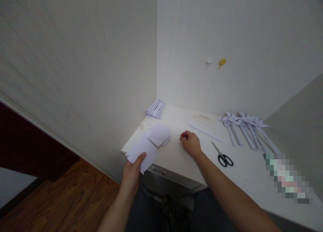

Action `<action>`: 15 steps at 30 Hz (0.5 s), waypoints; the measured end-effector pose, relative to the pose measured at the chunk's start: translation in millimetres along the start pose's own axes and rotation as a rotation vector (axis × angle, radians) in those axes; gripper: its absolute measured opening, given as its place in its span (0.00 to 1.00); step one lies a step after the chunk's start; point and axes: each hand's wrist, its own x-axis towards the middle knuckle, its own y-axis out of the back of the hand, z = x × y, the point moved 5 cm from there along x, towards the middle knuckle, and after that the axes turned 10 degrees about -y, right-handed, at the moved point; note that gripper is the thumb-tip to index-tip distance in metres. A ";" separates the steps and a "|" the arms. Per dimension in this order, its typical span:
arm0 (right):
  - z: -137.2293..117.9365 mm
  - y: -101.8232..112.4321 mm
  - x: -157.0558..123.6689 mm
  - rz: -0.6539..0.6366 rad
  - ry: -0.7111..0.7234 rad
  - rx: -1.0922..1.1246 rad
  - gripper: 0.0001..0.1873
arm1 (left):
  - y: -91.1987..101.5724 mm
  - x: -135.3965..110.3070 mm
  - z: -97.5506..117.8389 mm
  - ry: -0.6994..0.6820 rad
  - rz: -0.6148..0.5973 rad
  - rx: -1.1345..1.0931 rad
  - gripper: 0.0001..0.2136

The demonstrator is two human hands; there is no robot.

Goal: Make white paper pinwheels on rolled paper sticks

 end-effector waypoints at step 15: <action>4.4 10.3 -35.7 -0.054 0.097 -0.145 0.09 | -18.4 -10.8 -2.8 -0.019 -0.077 -0.010 0.16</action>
